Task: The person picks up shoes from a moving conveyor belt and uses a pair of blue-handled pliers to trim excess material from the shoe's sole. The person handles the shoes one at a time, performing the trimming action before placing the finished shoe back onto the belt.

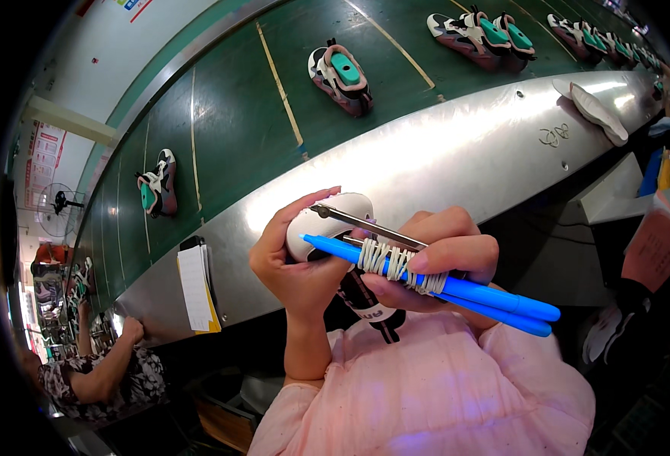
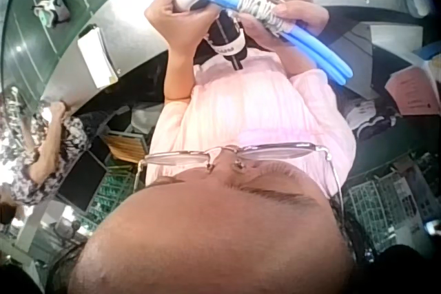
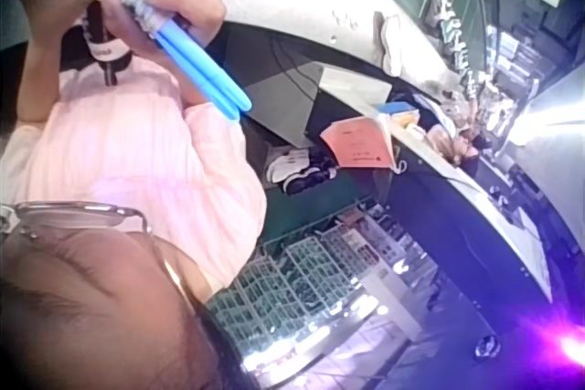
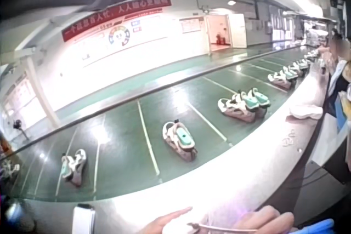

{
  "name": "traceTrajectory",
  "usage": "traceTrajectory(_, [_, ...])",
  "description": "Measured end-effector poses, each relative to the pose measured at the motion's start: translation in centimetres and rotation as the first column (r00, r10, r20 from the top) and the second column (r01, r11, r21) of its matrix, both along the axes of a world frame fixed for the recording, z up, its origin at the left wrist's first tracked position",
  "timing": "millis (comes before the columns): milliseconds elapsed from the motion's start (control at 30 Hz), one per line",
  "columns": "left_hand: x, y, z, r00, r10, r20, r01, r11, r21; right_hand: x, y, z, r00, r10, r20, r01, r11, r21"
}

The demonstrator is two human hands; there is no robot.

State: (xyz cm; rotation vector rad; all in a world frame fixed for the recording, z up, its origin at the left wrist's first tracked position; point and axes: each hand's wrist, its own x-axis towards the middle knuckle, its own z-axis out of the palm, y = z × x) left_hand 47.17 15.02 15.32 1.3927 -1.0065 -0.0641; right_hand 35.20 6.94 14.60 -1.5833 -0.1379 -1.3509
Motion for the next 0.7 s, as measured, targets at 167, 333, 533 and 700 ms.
traceTrajectory(167, [0.1,0.3,-0.1,1.0,-0.012,-0.025,0.012,1.0,0.004,-0.1,0.2,0.9,0.994,-0.085,-0.067,0.08,0.995,-0.063])
traceTrajectory(333, [0.3,0.8,-1.3,0.999,0.037,-0.023,-0.037,0.999,-0.021,0.0,-0.3,3.8,0.93,-0.175,-0.324,0.127,0.978,-0.165])
traceTrajectory(533, [0.0,0.9,-1.2,0.993,0.087,0.076,-0.085,0.996,-0.026,0.0,-0.1,6.0,0.897,-0.182,-0.402,0.087,0.966,-0.242])
traceTrajectory(700, [-0.3,1.3,-0.6,0.997,0.049,0.062,-0.049,0.999,0.008,-1.6,-0.8,4.8,0.951,-0.184,-0.248,0.128,0.966,-0.223])
